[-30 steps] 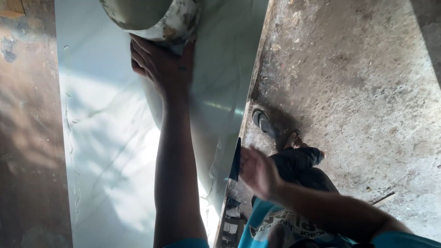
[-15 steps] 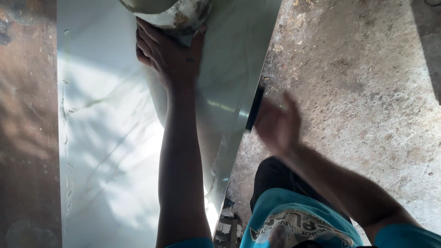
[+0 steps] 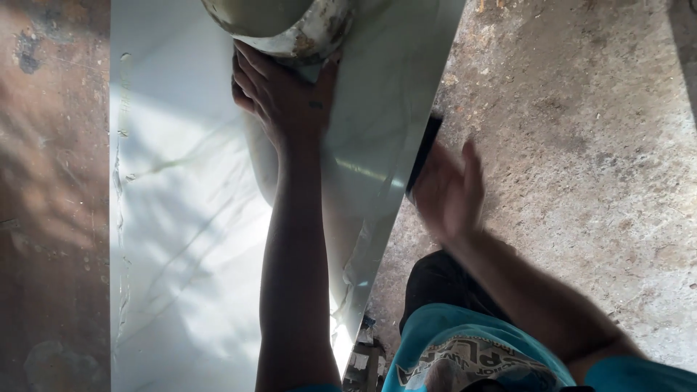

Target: Applying and smoothing putty or filler onto the edge of a marble-patterned board using a scraper and fingers.

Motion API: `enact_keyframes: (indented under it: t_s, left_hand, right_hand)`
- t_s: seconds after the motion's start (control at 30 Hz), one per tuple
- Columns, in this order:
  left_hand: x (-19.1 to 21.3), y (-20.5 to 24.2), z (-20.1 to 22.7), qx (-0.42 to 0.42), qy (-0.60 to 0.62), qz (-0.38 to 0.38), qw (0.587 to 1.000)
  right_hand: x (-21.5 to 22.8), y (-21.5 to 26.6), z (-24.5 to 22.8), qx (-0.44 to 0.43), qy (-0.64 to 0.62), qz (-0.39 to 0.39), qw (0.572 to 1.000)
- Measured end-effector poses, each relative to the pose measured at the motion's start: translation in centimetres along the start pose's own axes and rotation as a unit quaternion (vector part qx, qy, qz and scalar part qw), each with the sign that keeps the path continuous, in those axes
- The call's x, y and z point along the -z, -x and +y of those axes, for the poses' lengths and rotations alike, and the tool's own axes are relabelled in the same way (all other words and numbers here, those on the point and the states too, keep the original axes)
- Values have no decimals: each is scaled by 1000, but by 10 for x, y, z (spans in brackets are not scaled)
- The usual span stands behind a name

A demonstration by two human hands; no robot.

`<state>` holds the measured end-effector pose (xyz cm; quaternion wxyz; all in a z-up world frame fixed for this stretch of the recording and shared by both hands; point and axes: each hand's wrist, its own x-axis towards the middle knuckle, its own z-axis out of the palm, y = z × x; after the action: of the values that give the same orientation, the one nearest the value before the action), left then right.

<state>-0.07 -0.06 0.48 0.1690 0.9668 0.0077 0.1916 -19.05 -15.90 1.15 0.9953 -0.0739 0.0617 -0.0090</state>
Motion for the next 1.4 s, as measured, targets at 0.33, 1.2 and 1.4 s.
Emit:
enact_keyframes:
  t_s: [0.33, 1.2, 1.4]
  left_hand:
    - [4, 1, 0, -27, 14, 9, 999]
    - [9, -9, 2, 33, 16, -91, 995]
    - [7, -9, 1, 11, 24, -65, 998]
  right_hand:
    - [-9, -55, -46, -60, -77, 55, 994]
    - [37, -46, -27, -20, -18, 116, 993]
    - [-28, -87, -52, 59, 28, 127, 990]
